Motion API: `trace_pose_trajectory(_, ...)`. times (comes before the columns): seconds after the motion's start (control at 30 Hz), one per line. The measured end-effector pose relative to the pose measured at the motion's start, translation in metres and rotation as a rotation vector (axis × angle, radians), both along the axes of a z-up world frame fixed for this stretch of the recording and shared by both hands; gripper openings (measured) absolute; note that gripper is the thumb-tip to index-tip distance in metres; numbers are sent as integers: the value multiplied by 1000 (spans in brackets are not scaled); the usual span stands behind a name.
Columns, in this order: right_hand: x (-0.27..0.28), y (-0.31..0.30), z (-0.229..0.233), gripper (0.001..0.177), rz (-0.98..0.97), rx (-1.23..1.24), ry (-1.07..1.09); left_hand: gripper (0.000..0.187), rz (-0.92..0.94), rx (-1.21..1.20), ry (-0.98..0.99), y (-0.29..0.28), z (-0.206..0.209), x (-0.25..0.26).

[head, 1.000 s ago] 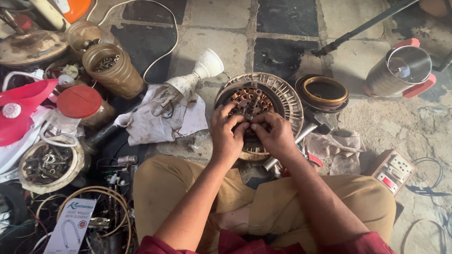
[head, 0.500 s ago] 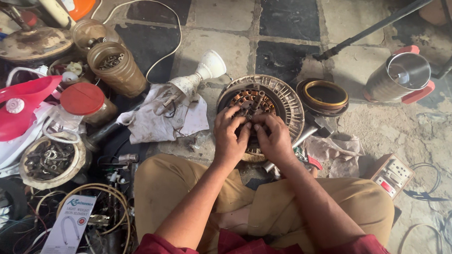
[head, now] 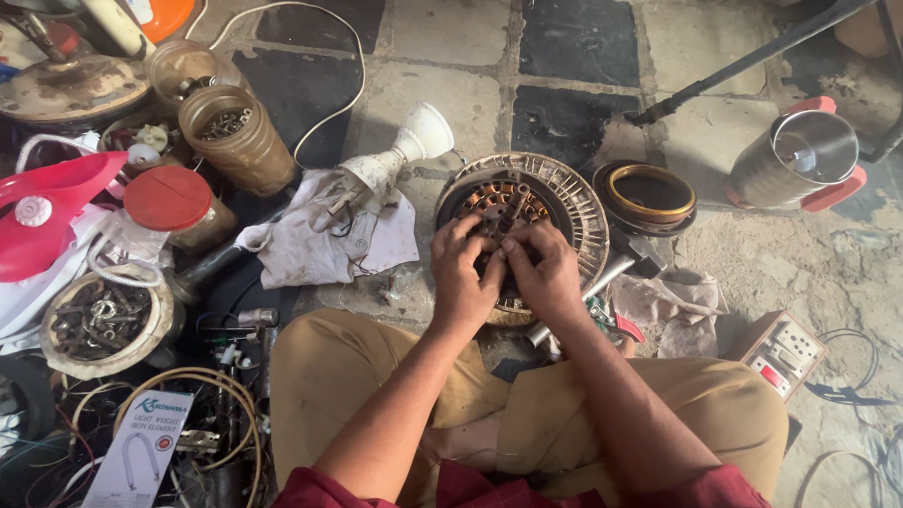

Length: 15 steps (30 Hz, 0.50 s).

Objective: The person disassembles a fan motor by using a screwdriver and a hammer to loosen parts, then uses pliers to manipulate internal wires and components while sitting on the floor.

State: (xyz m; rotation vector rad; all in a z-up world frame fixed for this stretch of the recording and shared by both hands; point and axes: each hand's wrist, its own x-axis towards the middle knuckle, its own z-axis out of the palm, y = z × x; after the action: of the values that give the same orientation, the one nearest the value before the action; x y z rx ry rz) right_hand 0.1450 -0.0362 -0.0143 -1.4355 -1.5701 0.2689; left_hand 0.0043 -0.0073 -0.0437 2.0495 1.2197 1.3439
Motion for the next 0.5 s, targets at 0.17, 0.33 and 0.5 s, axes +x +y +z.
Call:
trace_pose_trajectory(0.17,3,-2,-4,8,-1,-95,121,17,28,34,2,-3,2,5)
trace_pose_trajectory(0.33,12,-1,-6,9,86,-118,156,14,37,27,-29,-3,1,6)
trace_pose_trajectory(0.5,25,-1,-22,13,243,-182,476,13,61,56,-31,-2,-4,8)
